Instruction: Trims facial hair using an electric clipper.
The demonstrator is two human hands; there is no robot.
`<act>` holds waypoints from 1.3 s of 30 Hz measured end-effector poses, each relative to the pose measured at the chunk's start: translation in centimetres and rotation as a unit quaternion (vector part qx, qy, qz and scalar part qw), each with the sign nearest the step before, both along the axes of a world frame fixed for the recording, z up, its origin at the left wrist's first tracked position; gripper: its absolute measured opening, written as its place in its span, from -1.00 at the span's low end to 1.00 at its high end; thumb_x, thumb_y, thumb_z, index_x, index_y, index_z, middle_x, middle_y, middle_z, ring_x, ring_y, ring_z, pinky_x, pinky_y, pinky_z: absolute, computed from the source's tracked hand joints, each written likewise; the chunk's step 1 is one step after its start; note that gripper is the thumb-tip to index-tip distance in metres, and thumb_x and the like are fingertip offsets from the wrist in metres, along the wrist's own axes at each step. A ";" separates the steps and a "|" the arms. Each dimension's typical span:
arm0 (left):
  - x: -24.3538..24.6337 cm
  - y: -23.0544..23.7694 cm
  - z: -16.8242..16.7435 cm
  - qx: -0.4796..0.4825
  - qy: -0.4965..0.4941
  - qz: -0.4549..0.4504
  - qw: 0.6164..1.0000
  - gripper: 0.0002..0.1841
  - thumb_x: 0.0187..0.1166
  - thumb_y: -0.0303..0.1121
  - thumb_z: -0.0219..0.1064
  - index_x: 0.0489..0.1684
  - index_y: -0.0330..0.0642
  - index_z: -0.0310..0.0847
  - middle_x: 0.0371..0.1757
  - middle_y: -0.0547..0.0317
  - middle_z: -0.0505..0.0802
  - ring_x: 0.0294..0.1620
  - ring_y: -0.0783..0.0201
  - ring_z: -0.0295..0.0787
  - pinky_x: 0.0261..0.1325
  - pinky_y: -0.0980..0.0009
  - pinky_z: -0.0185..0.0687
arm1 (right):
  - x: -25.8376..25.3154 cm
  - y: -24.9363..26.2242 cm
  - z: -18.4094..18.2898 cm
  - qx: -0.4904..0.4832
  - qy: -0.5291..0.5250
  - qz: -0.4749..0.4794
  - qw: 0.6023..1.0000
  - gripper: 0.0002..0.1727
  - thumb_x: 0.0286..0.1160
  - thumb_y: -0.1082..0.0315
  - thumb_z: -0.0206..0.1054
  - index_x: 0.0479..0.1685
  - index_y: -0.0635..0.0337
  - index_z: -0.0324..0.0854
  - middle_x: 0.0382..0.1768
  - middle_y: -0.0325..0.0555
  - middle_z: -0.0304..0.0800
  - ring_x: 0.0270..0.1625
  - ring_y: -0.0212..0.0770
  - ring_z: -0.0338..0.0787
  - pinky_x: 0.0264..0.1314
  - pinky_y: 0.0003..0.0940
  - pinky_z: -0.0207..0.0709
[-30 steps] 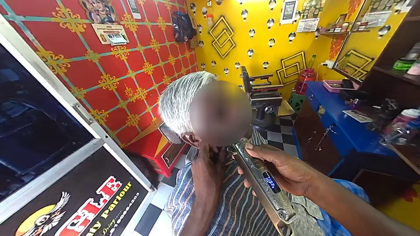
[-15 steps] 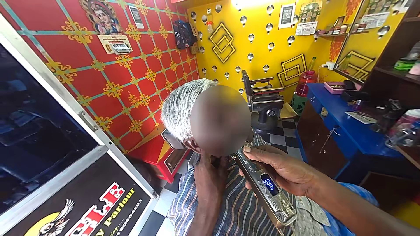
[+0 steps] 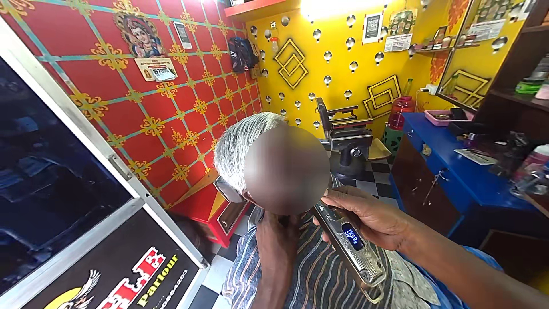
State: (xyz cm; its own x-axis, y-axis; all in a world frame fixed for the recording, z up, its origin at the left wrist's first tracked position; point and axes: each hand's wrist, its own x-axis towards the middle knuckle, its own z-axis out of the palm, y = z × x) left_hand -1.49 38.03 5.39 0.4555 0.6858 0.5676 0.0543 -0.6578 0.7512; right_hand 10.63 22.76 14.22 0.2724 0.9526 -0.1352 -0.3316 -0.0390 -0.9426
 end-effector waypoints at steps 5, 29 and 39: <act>0.0 0.0 0.0 0.013 -0.001 0.010 1.000 -0.78 0.46 -0.23 0.50 -0.29 -0.10 0.57 -0.61 0.38 0.73 -0.70 0.42 0.68 -0.63 0.38 0.68 | 0.4 -0.8 -0.1 -0.029 -0.036 0.027 0.999 -0.68 0.71 0.05 0.28 -0.03 0.13 0.69 -0.15 -0.01 0.86 -0.14 -0.14 0.93 -0.05 -0.27 0.86; 0.1 -0.6 0.1 0.028 0.045 0.038 0.998 -0.70 0.44 -0.11 0.55 -0.31 -0.03 0.52 -0.69 0.40 0.68 -0.72 0.39 0.64 -0.58 0.33 0.62 | 2.2 -2.7 1.2 -0.140 -0.328 0.018 0.934 -0.56 0.41 -0.10 0.51 -0.01 0.07 0.77 -0.28 -0.17 0.86 -0.24 -0.33 0.85 -0.14 -0.46 0.72; 0.1 -0.4 0.2 0.023 0.048 0.029 0.998 -0.74 0.47 -0.19 0.54 -0.31 -0.04 0.52 -0.64 0.37 0.77 -0.67 0.36 0.74 -0.55 0.30 0.71 | 1.9 -1.4 1.8 -0.122 -0.315 -0.001 0.941 -0.56 0.39 -0.07 0.55 -0.08 0.13 0.78 -0.34 -0.10 0.87 -0.31 -0.29 0.86 -0.22 -0.45 0.74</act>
